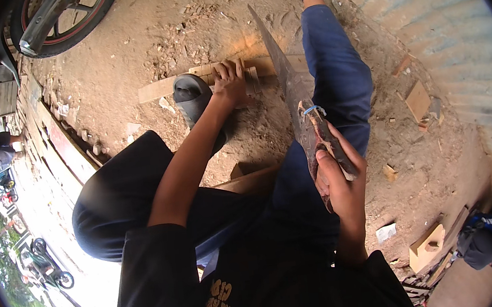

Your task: The person squats on the ground and uses a hand saw to cut a small piece of wood held between their feet. They repeatedly saw back and forth to make a cut through the wood.

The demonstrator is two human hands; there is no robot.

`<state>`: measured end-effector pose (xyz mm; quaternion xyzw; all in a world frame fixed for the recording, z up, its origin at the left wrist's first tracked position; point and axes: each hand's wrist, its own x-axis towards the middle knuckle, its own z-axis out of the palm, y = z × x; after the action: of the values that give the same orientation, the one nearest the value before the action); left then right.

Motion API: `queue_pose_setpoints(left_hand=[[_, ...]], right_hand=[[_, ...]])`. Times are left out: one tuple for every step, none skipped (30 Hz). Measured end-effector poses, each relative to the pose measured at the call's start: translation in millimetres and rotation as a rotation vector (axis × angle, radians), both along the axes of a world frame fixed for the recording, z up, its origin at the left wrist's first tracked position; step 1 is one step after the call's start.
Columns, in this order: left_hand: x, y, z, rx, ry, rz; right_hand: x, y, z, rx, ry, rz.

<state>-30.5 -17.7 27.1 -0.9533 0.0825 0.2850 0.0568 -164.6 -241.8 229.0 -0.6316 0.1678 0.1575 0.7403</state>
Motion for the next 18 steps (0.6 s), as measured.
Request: queue_pose_setpoints(left_hand=[[-3,-5,3,0.041,0.005,-0.009],[-4,-5,6,0.088,0.006,-0.013],[-4,0,-9,0.094,-0.121,-0.069],[-5,14,-37,0.108,-0.247,-0.118],[-3,26,-54,0.118,-0.368,-0.170],[3,30,-52,0.024,-0.336,-0.129],[11,34,-50,-0.068,-0.303,-0.088],[17,35,-44,-0.158,-0.268,-0.047],[22,33,-35,-0.143,-0.222,-0.058],[27,31,-26,-0.127,-0.176,-0.069],[30,33,-21,-0.106,-0.132,-0.073],[32,35,-24,-0.100,-0.158,-0.074],[34,37,-26,-0.093,-0.185,-0.075],[33,34,-28,-0.093,-0.203,-0.075],[33,33,-29,-0.080,-0.168,-0.062],[34,32,-30,-0.067,-0.133,-0.048],[37,33,-32,-0.051,-0.102,-0.034],[40,36,-38,-0.057,-0.123,-0.015]], right_hand=[[-1,-1,-1,-0.005,0.001,0.002],[-2,-1,-1,0.000,0.007,0.004],[-2,-1,-1,0.004,0.009,0.009],[-1,1,0,0.014,0.011,0.022],[-1,2,0,0.005,0.004,0.034],[-2,1,-2,-0.014,-0.001,0.030],[-3,0,-3,-0.032,-0.007,0.026],[-4,0,-3,-0.037,-0.012,0.025],[-4,-1,-2,-0.041,-0.014,0.024],[-4,-2,-2,-0.045,-0.017,0.023],[-4,-1,-2,-0.047,-0.023,0.026],[-4,1,-2,-0.050,-0.030,0.028],[-5,2,-2,-0.053,-0.037,0.031],[-8,3,-1,-0.057,-0.016,0.037],[-11,4,0,-0.062,0.006,0.042],[-14,6,1,-0.066,0.028,0.048],[-16,8,1,-0.074,0.035,0.060],[-20,9,-1,-0.082,0.042,0.072]])
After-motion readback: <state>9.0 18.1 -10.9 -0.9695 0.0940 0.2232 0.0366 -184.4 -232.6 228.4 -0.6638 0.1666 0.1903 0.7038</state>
